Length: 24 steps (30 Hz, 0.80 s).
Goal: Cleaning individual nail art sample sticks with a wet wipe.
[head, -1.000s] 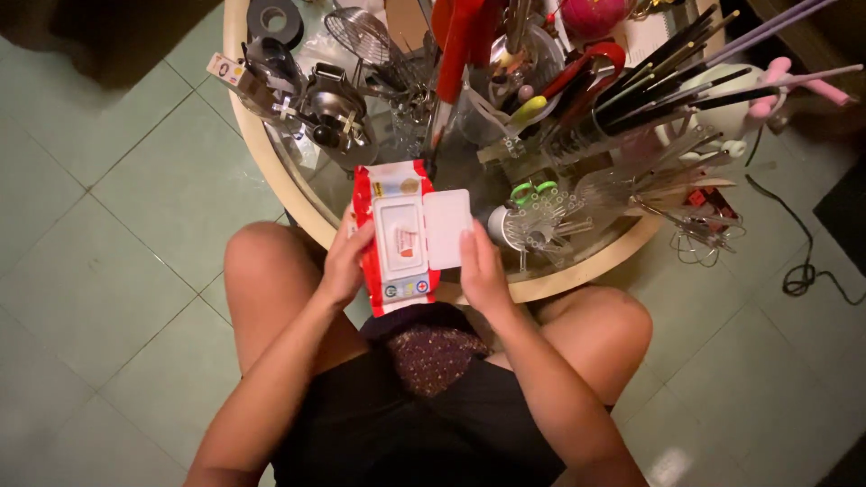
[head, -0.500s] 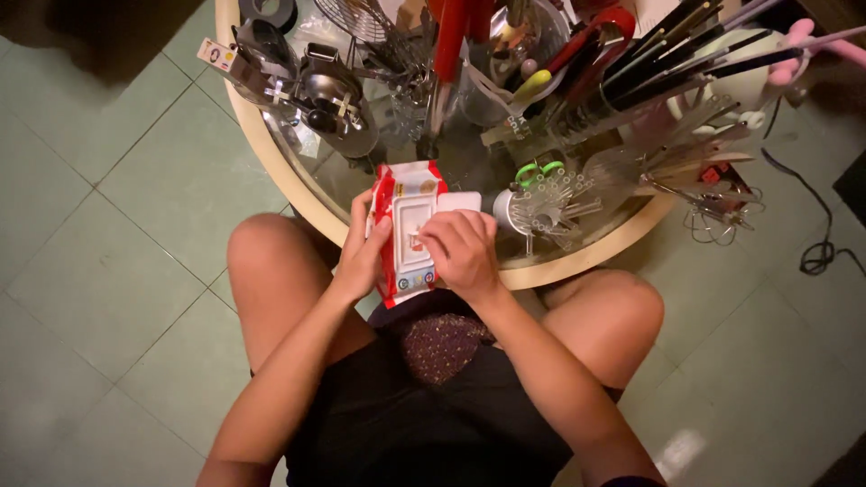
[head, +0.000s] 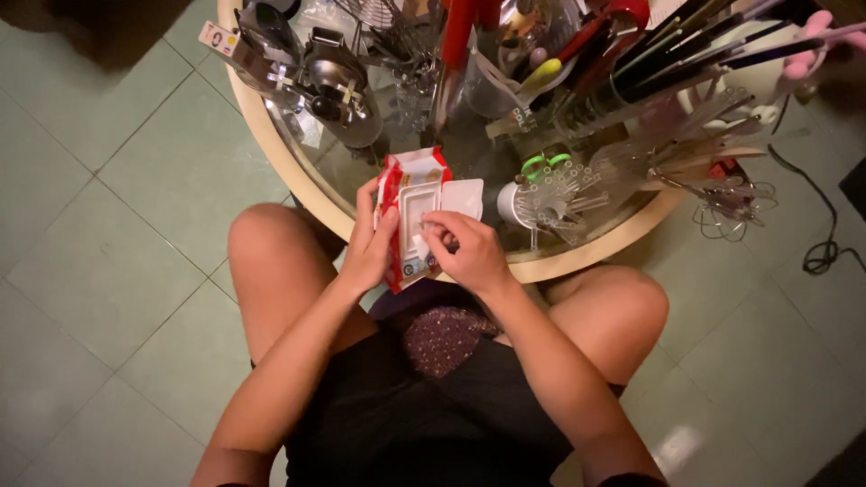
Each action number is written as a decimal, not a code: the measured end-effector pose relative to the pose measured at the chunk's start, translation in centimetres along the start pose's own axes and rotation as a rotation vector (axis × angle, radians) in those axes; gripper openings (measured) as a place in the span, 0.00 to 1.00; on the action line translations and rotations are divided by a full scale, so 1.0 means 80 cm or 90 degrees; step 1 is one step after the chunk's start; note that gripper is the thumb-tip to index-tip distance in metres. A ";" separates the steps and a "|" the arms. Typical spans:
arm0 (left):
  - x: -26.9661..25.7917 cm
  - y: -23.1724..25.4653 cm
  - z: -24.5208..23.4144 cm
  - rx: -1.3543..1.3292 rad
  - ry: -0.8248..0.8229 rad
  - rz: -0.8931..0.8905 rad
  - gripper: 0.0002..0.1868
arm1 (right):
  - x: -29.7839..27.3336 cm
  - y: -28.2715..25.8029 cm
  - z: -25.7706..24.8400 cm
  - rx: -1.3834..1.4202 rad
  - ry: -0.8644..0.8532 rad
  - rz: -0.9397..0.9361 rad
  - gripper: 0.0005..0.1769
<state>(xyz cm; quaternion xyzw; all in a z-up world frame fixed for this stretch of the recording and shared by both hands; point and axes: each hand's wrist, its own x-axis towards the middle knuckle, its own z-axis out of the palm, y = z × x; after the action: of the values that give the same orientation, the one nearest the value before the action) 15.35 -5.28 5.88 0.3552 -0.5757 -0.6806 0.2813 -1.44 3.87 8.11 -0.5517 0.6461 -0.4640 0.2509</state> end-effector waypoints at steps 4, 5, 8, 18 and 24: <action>0.002 -0.004 0.003 -0.011 -0.027 0.003 0.26 | 0.002 0.002 0.000 -0.008 -0.002 0.052 0.08; 0.001 -0.005 0.004 0.002 -0.032 0.029 0.26 | 0.003 0.000 -0.001 -0.028 0.013 0.037 0.08; 0.001 -0.002 0.005 0.031 -0.035 0.038 0.24 | 0.007 -0.004 -0.006 -0.116 0.034 -0.047 0.08; 0.006 -0.012 0.001 0.067 -0.028 0.027 0.23 | -0.002 0.013 0.007 -0.153 0.074 -0.123 0.07; 0.009 -0.030 -0.006 0.066 -0.011 0.013 0.21 | -0.052 0.058 0.029 0.017 0.103 -0.211 0.12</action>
<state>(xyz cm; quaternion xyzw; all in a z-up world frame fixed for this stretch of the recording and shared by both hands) 15.41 -5.70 3.38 0.3579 -0.6158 -0.6502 0.2645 -0.61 6.89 2.23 -0.6079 0.5580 -0.5508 0.1253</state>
